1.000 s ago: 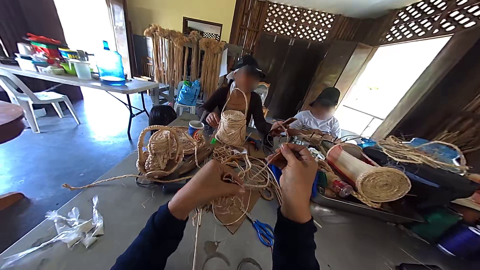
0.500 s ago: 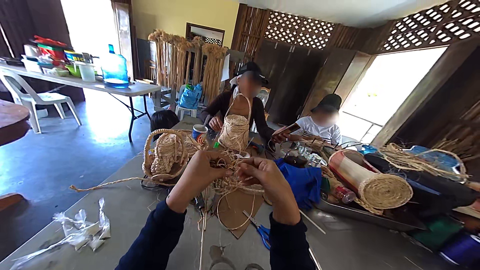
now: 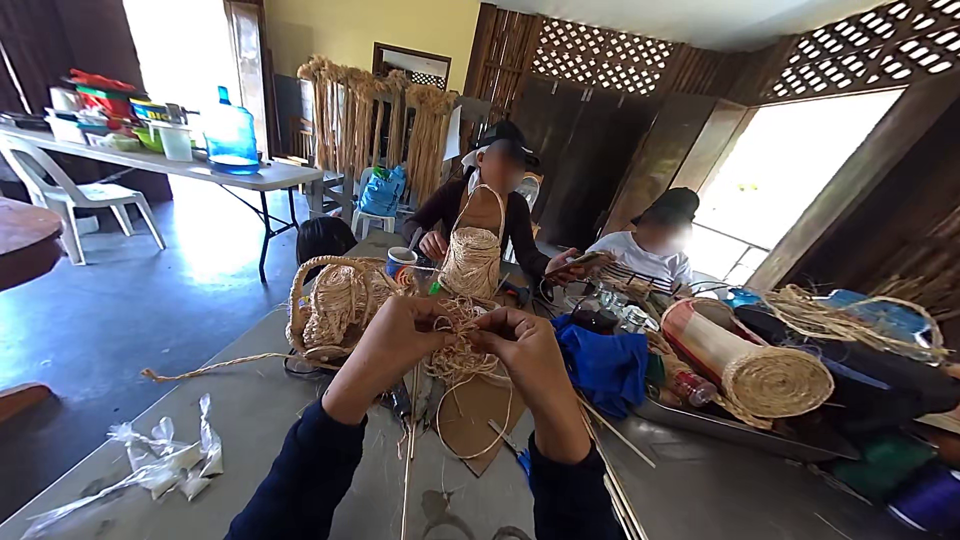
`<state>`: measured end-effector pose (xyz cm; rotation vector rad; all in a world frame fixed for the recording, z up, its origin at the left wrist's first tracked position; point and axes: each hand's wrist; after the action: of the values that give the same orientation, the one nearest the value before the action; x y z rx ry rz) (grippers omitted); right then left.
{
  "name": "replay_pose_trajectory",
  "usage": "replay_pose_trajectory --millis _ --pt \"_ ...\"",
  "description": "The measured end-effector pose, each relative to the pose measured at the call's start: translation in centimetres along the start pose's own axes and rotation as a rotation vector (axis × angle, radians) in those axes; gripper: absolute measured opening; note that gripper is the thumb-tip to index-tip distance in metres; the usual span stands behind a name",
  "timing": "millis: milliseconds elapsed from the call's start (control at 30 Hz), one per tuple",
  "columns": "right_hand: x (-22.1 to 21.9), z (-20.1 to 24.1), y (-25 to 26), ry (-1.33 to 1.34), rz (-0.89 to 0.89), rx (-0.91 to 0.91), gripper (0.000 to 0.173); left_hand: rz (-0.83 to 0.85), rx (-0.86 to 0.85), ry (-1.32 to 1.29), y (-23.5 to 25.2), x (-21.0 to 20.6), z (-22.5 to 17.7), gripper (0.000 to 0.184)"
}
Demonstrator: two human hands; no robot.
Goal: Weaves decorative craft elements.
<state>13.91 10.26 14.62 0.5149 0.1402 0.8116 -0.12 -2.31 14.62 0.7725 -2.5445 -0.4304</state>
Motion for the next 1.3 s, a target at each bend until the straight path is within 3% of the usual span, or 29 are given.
replay_pose_trajectory --millis 333,567,1300 --pt "0.0 0.0 -0.1 -0.108 -0.056 0.119 0.013 -0.062 -0.073 0.012 0.1 -0.6 0.1 0.004" --pt "1.3 0.6 -0.1 0.054 0.097 -0.035 0.012 -0.082 -0.090 -0.014 0.0 -0.8 0.0 0.005" --pt "1.5 0.4 0.1 0.163 0.032 -0.050 0.017 -0.036 -0.042 -0.100 0.0 -1.1 0.0 0.007"
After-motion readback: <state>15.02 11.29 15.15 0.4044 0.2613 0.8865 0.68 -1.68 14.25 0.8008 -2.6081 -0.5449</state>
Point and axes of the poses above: each hand's wrist, its own y-axis towards the middle knuckle, its own x-axis out of the back of the hand, z = x × y, and after that the axes turned 5 degrees about y, right-handed
